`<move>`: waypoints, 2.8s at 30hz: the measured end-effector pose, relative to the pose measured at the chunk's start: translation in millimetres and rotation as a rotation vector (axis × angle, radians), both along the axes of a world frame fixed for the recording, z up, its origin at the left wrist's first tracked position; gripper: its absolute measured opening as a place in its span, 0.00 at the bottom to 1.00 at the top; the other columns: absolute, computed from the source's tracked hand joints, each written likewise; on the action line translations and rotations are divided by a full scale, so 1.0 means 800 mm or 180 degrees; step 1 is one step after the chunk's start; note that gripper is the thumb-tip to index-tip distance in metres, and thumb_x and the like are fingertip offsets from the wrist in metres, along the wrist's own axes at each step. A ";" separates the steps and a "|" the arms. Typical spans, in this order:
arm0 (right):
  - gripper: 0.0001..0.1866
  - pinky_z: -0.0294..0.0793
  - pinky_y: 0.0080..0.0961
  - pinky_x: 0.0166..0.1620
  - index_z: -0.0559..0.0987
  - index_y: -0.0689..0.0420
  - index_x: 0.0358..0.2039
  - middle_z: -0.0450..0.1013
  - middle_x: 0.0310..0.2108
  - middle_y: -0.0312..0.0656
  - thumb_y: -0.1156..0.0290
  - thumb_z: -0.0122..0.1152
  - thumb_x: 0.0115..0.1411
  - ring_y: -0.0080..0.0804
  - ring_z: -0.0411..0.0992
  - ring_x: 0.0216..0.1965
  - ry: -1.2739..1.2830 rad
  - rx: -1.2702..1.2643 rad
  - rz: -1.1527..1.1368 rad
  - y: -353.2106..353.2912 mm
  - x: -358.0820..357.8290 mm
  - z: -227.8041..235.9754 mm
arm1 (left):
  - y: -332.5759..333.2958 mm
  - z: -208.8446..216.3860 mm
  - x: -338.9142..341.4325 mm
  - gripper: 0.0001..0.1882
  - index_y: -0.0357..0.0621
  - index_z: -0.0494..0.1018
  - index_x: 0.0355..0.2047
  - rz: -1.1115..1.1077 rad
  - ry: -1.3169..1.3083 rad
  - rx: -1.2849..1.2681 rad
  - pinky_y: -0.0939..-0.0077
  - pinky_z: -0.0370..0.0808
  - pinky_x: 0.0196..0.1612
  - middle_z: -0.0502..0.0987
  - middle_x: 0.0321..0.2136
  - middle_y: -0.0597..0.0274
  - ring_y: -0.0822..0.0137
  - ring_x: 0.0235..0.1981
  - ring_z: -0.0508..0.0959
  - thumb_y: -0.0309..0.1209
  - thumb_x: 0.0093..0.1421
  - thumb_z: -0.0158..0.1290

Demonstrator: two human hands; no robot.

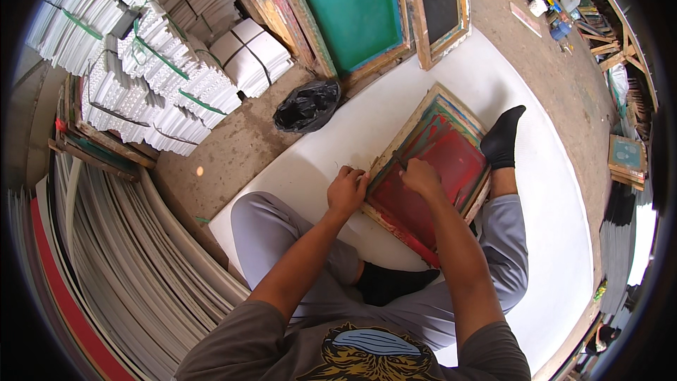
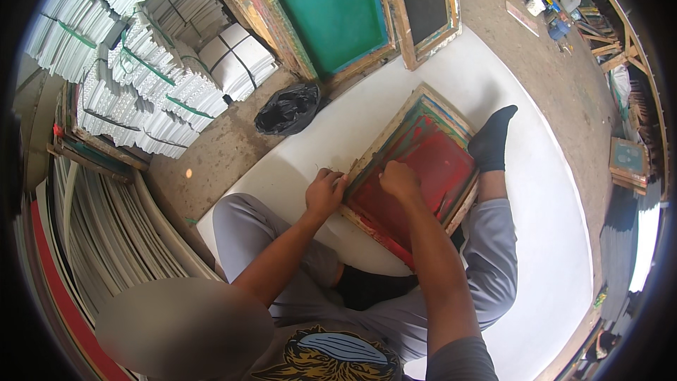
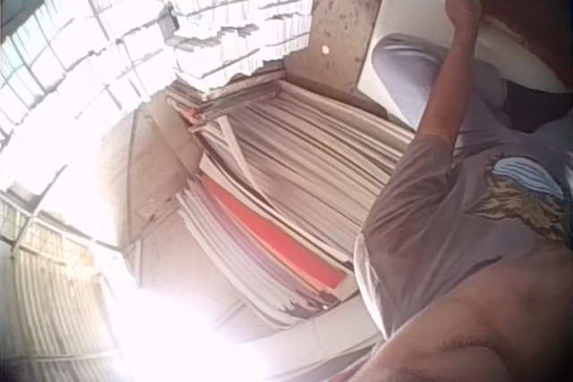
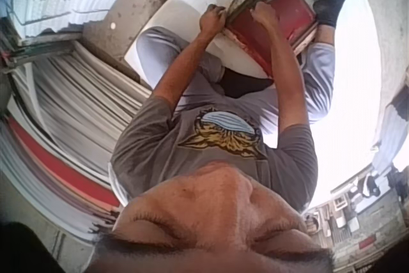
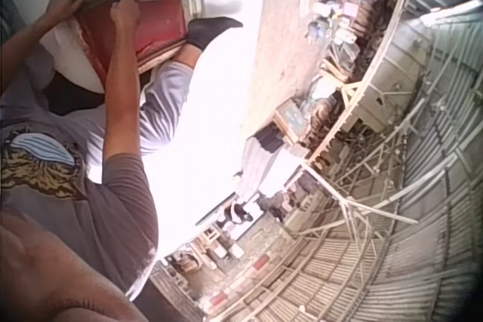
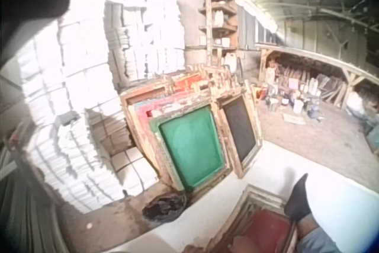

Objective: The person sits on the floor and uses a small metal scraper to remove dried paint or residue from the wooden frame of a screen printing frame. The person works methodically along the edges of the frame, scraping away material to clean the surface.

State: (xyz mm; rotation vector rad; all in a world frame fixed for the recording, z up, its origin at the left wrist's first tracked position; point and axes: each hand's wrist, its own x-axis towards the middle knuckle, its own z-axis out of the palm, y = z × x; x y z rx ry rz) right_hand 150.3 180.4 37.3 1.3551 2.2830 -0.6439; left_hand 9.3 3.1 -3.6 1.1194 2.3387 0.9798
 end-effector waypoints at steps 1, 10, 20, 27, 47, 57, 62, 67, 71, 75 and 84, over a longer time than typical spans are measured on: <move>0.16 0.79 0.47 0.46 0.84 0.57 0.37 0.83 0.27 0.41 0.56 0.62 0.66 0.44 0.83 0.39 -0.0007 -0.0028 -0.0008 -0.001 -0.003 0.003 | -0.001 -0.001 0.000 0.17 0.49 0.85 0.42 0.0009 -0.0015 0.0003 0.58 0.80 0.43 0.81 0.42 0.56 0.51 0.40 0.84 0.46 0.69 0.55; 0.14 0.80 0.40 0.31 0.80 0.60 0.30 0.80 0.23 0.42 0.61 0.64 0.64 0.37 0.82 0.28 0.0529 -0.1205 0.0000 0.025 0.003 0.003 | 0.002 -0.006 0.000 0.17 0.48 0.85 0.40 0.0005 -0.0038 0.0051 0.57 0.80 0.41 0.80 0.41 0.56 0.51 0.38 0.84 0.47 0.69 0.54; 0.07 0.73 0.32 0.18 0.73 0.61 0.32 0.73 0.20 0.42 0.78 0.63 0.55 0.32 0.76 0.19 0.1388 -0.2394 -0.1282 0.010 0.014 -0.006 | 0.002 -0.006 -0.001 0.17 0.47 0.85 0.40 -0.0002 -0.0056 0.0063 0.58 0.80 0.40 0.80 0.39 0.56 0.50 0.37 0.83 0.46 0.70 0.54; 0.03 0.71 0.33 0.17 0.73 0.61 0.30 0.73 0.19 0.44 0.78 0.58 0.57 0.31 0.73 0.16 0.1311 -0.1323 -0.1203 -0.019 0.005 -0.018 | 0.006 0.002 0.001 0.18 0.46 0.84 0.39 -0.0011 -0.0013 -0.0024 0.58 0.79 0.40 0.81 0.38 0.56 0.51 0.36 0.83 0.45 0.70 0.53; 0.16 0.74 0.30 0.25 0.77 0.59 0.51 0.78 0.28 0.39 0.62 0.60 0.70 0.27 0.78 0.27 0.1283 -0.2034 -0.0212 0.052 0.038 -0.043 | 0.007 0.000 -0.002 0.20 0.44 0.84 0.39 -0.0046 -0.0226 -0.0111 0.58 0.79 0.41 0.80 0.37 0.55 0.51 0.36 0.83 0.47 0.71 0.51; 0.11 0.75 0.32 0.23 0.77 0.60 0.39 0.74 0.19 0.41 0.65 0.61 0.66 0.30 0.74 0.19 0.0589 -0.1662 0.0134 0.051 0.005 0.012 | 0.002 -0.003 -0.004 0.20 0.44 0.84 0.39 -0.0050 -0.0182 -0.0093 0.58 0.79 0.40 0.80 0.36 0.55 0.51 0.35 0.83 0.47 0.71 0.52; 0.11 0.78 0.33 0.24 0.77 0.60 0.42 0.77 0.26 0.42 0.69 0.61 0.62 0.32 0.76 0.22 0.0859 -0.2200 -0.0628 0.039 0.020 -0.017 | 0.006 0.000 -0.002 0.19 0.44 0.83 0.39 -0.0062 -0.0174 -0.0059 0.58 0.79 0.40 0.80 0.35 0.54 0.50 0.35 0.82 0.46 0.71 0.52; 0.13 0.78 0.32 0.25 0.76 0.60 0.45 0.78 0.30 0.45 0.70 0.62 0.61 0.33 0.77 0.22 0.1037 -0.2751 -0.1202 0.030 0.014 -0.002 | 0.003 -0.006 -0.004 0.19 0.44 0.83 0.39 -0.0048 -0.0126 -0.0021 0.57 0.79 0.40 0.80 0.35 0.54 0.50 0.35 0.82 0.46 0.71 0.52; 0.10 0.75 0.32 0.22 0.78 0.61 0.41 0.77 0.26 0.45 0.71 0.62 0.60 0.33 0.76 0.19 0.1058 -0.2633 -0.1274 0.025 0.011 0.008 | 0.004 -0.001 -0.004 0.20 0.44 0.83 0.39 -0.0051 -0.0183 -0.0092 0.57 0.79 0.40 0.80 0.35 0.54 0.49 0.35 0.82 0.46 0.71 0.52; 0.08 0.71 0.32 0.18 0.78 0.61 0.38 0.76 0.21 0.42 0.73 0.58 0.59 0.31 0.73 0.16 0.0981 -0.2360 -0.1238 0.014 0.009 -0.018 | 0.006 0.002 -0.002 0.20 0.44 0.84 0.39 -0.0068 -0.0177 -0.0105 0.56 0.79 0.41 0.81 0.36 0.54 0.49 0.36 0.82 0.47 0.71 0.52; 0.10 0.79 0.42 0.25 0.79 0.65 0.34 0.77 0.22 0.52 0.75 0.50 0.57 0.44 0.78 0.19 0.0586 -0.1178 -0.0844 -0.004 -0.008 0.008 | 0.003 0.001 0.001 0.18 0.45 0.83 0.38 -0.0024 0.0065 -0.0141 0.55 0.79 0.41 0.81 0.36 0.53 0.48 0.37 0.83 0.45 0.71 0.52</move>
